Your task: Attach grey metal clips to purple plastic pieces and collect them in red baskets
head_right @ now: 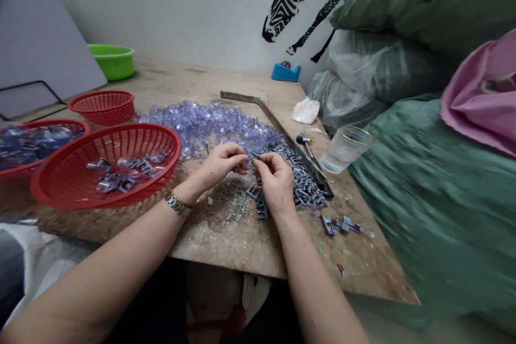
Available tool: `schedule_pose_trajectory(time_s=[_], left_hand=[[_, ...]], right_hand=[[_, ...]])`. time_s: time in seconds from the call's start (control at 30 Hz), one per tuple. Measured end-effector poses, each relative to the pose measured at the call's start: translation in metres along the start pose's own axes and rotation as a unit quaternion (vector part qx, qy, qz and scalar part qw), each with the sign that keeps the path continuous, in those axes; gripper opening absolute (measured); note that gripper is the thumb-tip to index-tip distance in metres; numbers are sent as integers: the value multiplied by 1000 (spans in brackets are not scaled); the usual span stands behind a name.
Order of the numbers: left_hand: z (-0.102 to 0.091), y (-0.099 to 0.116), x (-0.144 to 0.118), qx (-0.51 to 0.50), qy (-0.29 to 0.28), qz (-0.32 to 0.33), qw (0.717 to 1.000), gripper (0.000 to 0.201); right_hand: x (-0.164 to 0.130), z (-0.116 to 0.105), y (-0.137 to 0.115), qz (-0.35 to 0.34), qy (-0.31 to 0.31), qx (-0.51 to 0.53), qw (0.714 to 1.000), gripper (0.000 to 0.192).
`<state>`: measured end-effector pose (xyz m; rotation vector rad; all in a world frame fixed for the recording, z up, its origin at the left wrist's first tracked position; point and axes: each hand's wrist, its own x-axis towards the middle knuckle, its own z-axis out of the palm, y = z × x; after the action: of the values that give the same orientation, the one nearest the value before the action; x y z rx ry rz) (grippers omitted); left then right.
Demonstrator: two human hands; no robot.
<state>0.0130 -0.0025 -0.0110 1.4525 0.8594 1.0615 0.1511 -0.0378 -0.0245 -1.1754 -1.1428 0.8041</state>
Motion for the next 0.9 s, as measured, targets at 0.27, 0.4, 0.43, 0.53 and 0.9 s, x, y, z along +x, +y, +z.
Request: schedule_pose_trajectory(time_s=[0.27,0.4,0.43,0.53,0.9], left_hand=[[-4,-7,3,139,-5,85,987,16],[-4,-7,3,242,-9,161,957,20],[-4,-7,3,263,-13,177,948,20],[-4,-8,3,307,-18,213,927,21],[-4,-8,-1,422,-64,279,860,22]], right_hand=[[1,-1,5,-3,-2,-19,1000,20],[1,-2,7,-13,1,-41,999,20],[1,-2,7,-14,3,-45,999,19],[1,-2,6,-8,12,-43,999,20],[-4,-6,2,-141,22,-239,960,9]])
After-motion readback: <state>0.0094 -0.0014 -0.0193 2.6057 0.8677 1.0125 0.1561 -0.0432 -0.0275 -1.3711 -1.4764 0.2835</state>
